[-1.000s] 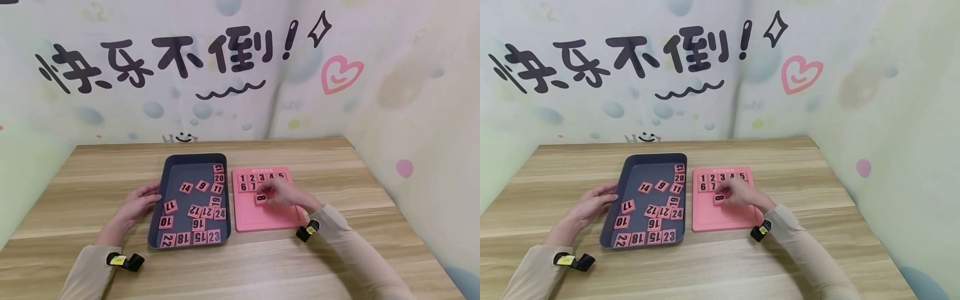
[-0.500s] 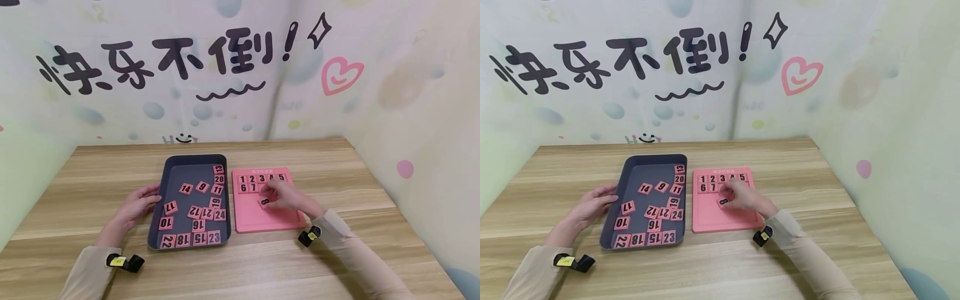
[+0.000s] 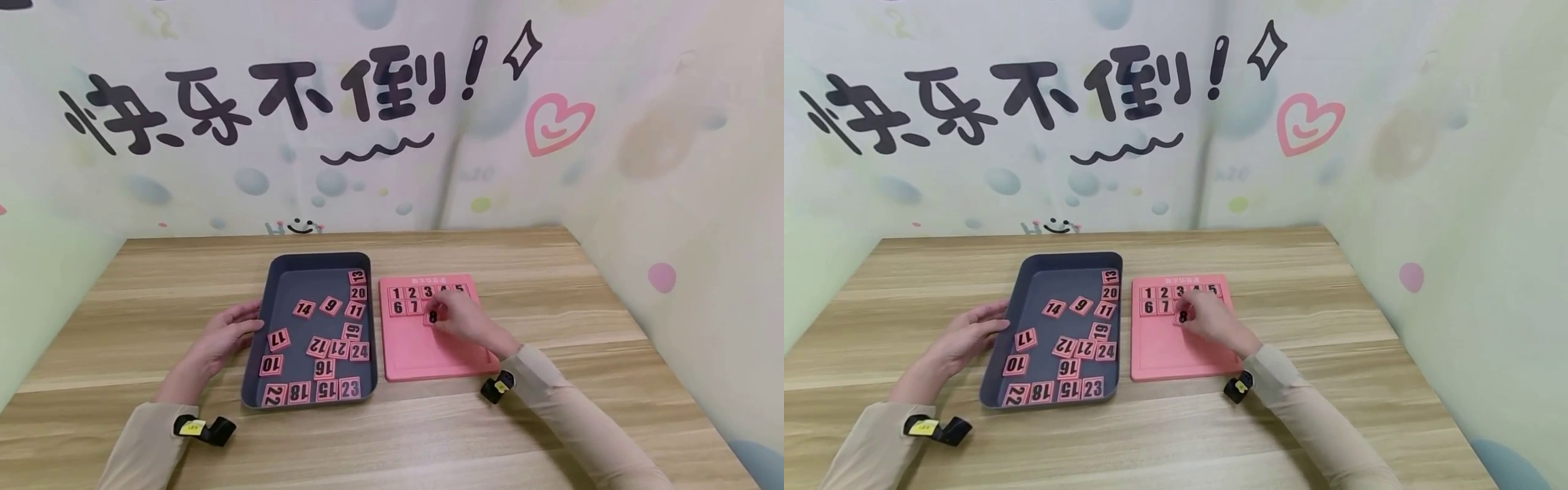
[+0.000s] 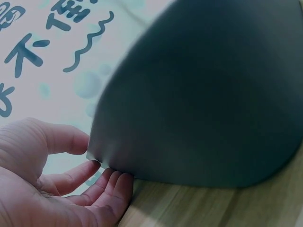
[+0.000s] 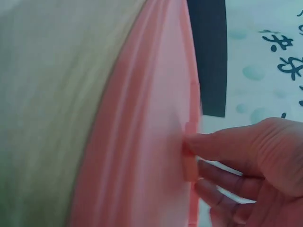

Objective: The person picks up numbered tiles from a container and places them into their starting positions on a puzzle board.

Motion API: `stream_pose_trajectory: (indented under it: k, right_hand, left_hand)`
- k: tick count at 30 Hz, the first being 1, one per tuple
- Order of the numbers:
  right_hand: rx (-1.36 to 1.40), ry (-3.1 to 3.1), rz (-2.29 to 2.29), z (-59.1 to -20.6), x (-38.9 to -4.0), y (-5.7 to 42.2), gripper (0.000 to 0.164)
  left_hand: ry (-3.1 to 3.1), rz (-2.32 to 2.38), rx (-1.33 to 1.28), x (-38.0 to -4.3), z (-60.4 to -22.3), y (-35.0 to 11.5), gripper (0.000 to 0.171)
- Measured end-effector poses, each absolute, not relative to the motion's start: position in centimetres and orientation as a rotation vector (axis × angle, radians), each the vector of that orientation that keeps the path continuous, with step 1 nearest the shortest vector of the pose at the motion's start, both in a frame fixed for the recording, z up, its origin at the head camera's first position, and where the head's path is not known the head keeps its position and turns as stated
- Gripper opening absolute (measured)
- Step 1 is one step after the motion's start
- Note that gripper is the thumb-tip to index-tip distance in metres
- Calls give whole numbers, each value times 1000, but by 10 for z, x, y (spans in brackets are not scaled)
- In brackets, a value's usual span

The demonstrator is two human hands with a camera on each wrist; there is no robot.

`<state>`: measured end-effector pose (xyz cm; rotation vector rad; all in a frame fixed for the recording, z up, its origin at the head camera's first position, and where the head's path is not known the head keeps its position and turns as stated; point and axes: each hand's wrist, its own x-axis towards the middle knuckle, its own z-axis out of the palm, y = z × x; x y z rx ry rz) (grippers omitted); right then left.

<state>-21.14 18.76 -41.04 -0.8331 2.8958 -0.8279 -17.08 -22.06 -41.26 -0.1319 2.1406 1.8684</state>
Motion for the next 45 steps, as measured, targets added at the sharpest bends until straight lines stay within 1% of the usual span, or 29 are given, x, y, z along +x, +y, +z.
stream_pose_trajectory:
  k: [6,10,22,26,30,36,45]
  right_hand:
    - [-909,2936,-900,-416,-222,190,24]
    - [-903,2922,-950,-416,-225,191,23]
    - [-906,2938,-848,-413,-231,189,19]
    - [-857,2917,-817,-408,-234,185,19]
    - [-809,2861,-831,-393,-236,170,19]
    - [-818,2791,-875,-371,-241,132,22]
    - [-869,2690,-945,-363,-243,78,25]
  left_hand:
    - [2132,1872,-136,-170,-413,-220,61]
    - [2127,1879,-142,-170,-413,-221,61]
    - [2129,1873,-150,-170,-413,-221,60]
    - [2133,1871,-142,-169,-412,-221,59]
    - [2134,1869,-141,-168,-413,-222,59]
    - [2135,1862,-142,-171,-413,-221,59]
    - [2128,1883,-122,-172,-414,-222,59]
